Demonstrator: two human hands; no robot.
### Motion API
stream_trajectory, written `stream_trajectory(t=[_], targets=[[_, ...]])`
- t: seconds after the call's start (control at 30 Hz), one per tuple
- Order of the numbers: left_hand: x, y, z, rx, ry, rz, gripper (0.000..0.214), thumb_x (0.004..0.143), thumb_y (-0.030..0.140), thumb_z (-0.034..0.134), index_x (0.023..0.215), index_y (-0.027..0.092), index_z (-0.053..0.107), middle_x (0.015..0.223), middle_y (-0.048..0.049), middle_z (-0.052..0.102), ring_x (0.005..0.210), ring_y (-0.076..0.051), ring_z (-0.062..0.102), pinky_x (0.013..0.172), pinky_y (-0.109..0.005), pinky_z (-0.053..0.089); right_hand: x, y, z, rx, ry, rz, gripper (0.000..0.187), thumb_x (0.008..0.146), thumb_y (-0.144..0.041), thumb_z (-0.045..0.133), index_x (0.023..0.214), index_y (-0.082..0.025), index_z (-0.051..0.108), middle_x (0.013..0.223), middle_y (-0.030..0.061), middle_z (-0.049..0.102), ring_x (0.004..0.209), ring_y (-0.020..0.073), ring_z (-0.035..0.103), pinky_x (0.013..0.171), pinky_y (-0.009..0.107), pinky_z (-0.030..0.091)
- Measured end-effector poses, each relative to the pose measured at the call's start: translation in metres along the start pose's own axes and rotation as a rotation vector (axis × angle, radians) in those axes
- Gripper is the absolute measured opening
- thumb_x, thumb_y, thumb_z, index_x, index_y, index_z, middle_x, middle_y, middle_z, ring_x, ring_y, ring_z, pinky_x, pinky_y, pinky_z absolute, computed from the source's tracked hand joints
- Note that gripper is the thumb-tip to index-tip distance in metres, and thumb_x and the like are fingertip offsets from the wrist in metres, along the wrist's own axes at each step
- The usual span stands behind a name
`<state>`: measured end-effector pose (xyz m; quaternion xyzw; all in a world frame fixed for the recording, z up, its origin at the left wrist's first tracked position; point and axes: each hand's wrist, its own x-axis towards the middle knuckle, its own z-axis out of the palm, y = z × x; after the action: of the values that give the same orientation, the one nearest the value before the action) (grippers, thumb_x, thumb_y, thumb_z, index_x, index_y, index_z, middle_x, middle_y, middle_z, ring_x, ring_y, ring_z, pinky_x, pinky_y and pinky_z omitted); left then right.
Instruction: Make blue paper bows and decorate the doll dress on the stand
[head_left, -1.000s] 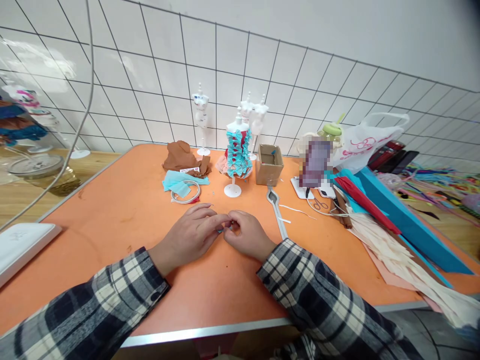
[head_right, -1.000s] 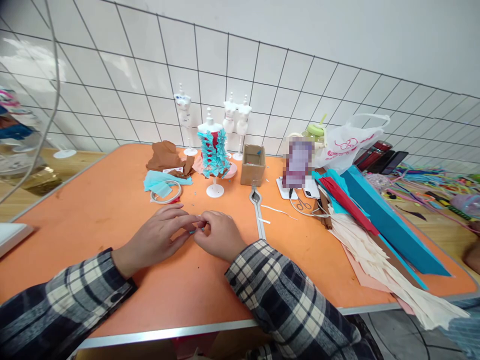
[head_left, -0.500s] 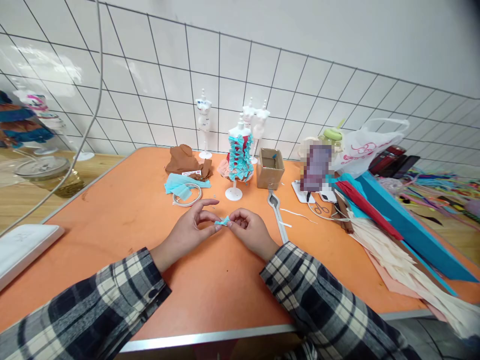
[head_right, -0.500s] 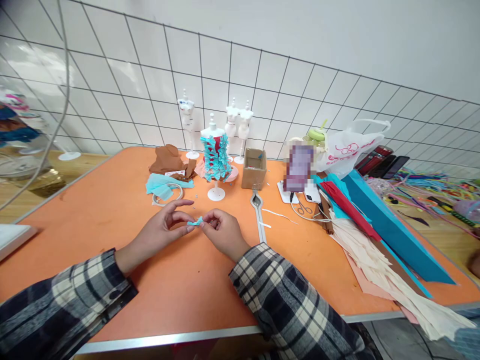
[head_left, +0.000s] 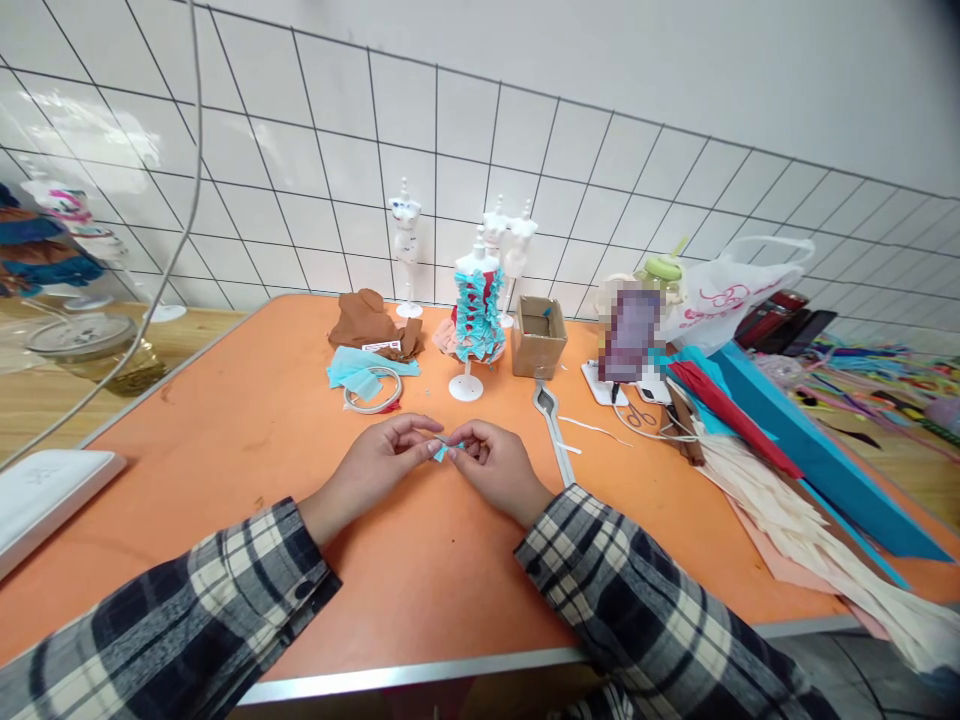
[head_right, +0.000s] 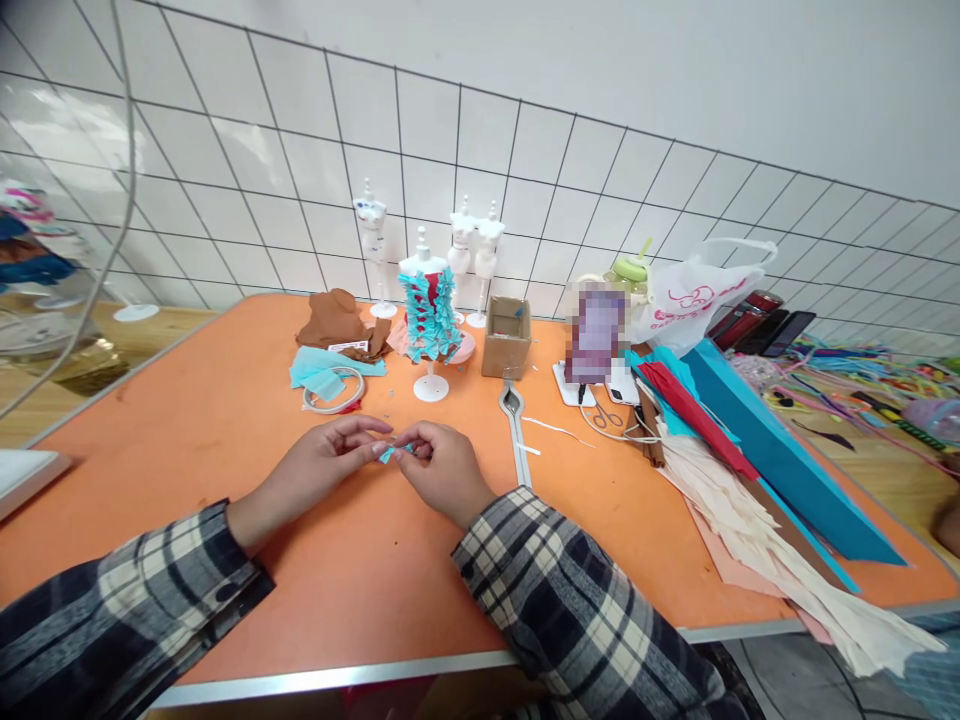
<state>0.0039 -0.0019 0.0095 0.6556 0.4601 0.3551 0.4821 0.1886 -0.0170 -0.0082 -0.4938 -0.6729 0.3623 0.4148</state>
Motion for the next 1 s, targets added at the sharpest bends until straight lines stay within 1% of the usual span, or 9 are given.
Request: stream_trajectory(t=[0.07,0.1,0.2,0.3,0.43,0.6,0.7,0.87,1.0], targets=[[-0.0008,0.0014,0.0006,-0.056,0.013,-0.002,0.047,0.076,0.047,0.069,0.111,0.018,0.06,0.081,-0.0029,0.071,0.079,-0.019,0.066,0.075,-0.031,0.051,0.0008,0.0016,0.001,0.085,0.014,0.027,0.017,0.078,-0.029,0.063,0.092,-0.02,0.063,0.069,-0.0033,0.054,0.061,0.0106,0.049,0.057,0.023,0.042],[-0.0007,0.0016,0.0006,-0.083,0.011,-0.003,0.048,0.074,0.047,0.071,0.111,0.018,0.059,0.084,-0.0035,0.071,0.081,-0.019,0.067,0.077,-0.032,0.051,0.0014,0.0023,0.0014,0.129,0.028,0.033,0.02,0.077,-0.029,0.063,0.095,-0.02,0.062,0.071,-0.0032,0.054,0.061,0.0105,0.05,0.057,0.023,0.042],[0.0008,-0.0006,0.0004,-0.092,-0.028,-0.022,0.04,0.071,0.049,0.072,0.093,0.017,0.065,0.088,-0.0057,0.072,0.083,-0.021,0.067,0.077,-0.032,0.051,0.0022,0.0031,0.002,0.197,0.053,0.041,0.025,0.076,-0.029,0.064,0.098,-0.019,0.059,0.073,-0.003,0.054,0.063,0.0103,0.051,0.058,0.023,0.043],[0.0022,-0.0052,0.0007,-0.005,-0.056,-0.028,0.035,0.074,0.051,0.068,0.083,0.017,0.069,0.083,-0.005,0.072,0.078,-0.02,0.065,0.074,-0.03,0.05,0.0012,0.0013,0.0014,0.147,0.068,0.022,0.023,0.076,-0.028,0.063,0.097,-0.019,0.06,0.079,-0.001,0.056,0.067,0.0112,0.054,0.06,0.023,0.045],[0.0006,-0.0065,0.0025,0.123,-0.053,0.021,0.032,0.077,0.048,0.064,0.08,0.017,0.071,0.081,-0.0049,0.072,0.078,-0.021,0.065,0.074,-0.03,0.049,-0.0008,-0.0016,0.0002,-0.018,0.103,-0.087,0.022,0.077,-0.026,0.064,0.098,-0.021,0.066,0.103,0.0048,0.06,0.09,0.0163,0.058,0.067,0.026,0.048],[-0.0036,-0.0048,0.0043,0.271,-0.054,0.096,0.03,0.08,0.046,0.061,0.084,0.019,0.073,0.088,-0.0061,0.074,0.086,-0.023,0.066,0.081,-0.033,0.048,-0.0001,-0.0013,0.0013,-0.044,0.082,-0.118,0.003,0.076,-0.023,0.065,0.077,-0.02,0.066,0.09,0.0033,0.062,0.087,0.0168,0.058,0.069,0.027,0.047],[-0.0033,-0.0056,0.0044,0.269,-0.048,0.085,0.03,0.079,0.046,0.061,0.083,0.018,0.072,0.088,-0.0063,0.074,0.085,-0.023,0.066,0.08,-0.032,0.048,0.0005,-0.0023,0.0016,0.059,0.08,-0.052,0.006,0.076,-0.025,0.064,0.077,-0.02,0.064,0.086,0.0025,0.062,0.078,0.0148,0.057,0.064,0.026,0.045],[0.0005,-0.0055,0.0032,0.125,-0.016,0.041,0.029,0.077,0.046,0.064,0.076,0.018,0.071,0.076,-0.0034,0.071,0.071,-0.019,0.063,0.067,-0.027,0.048,0.0018,-0.0048,-0.0015,0.343,0.03,0.114,0.028,0.073,-0.033,0.068,0.097,-0.019,0.061,0.088,0.0021,0.063,0.072,0.012,0.056,0.063,0.025,0.047],[0.0026,-0.0042,0.0011,0.063,0.053,0.058,0.024,0.075,0.043,0.067,0.073,0.019,0.069,0.07,-0.0007,0.067,0.064,-0.015,0.058,0.062,-0.025,0.046,0.0032,-0.0032,-0.0025,0.486,-0.007,0.272,0.031,0.069,-0.04,0.071,0.087,-0.018,0.06,0.076,-0.0007,0.059,0.057,0.009,0.049,0.043,0.02,0.039]])
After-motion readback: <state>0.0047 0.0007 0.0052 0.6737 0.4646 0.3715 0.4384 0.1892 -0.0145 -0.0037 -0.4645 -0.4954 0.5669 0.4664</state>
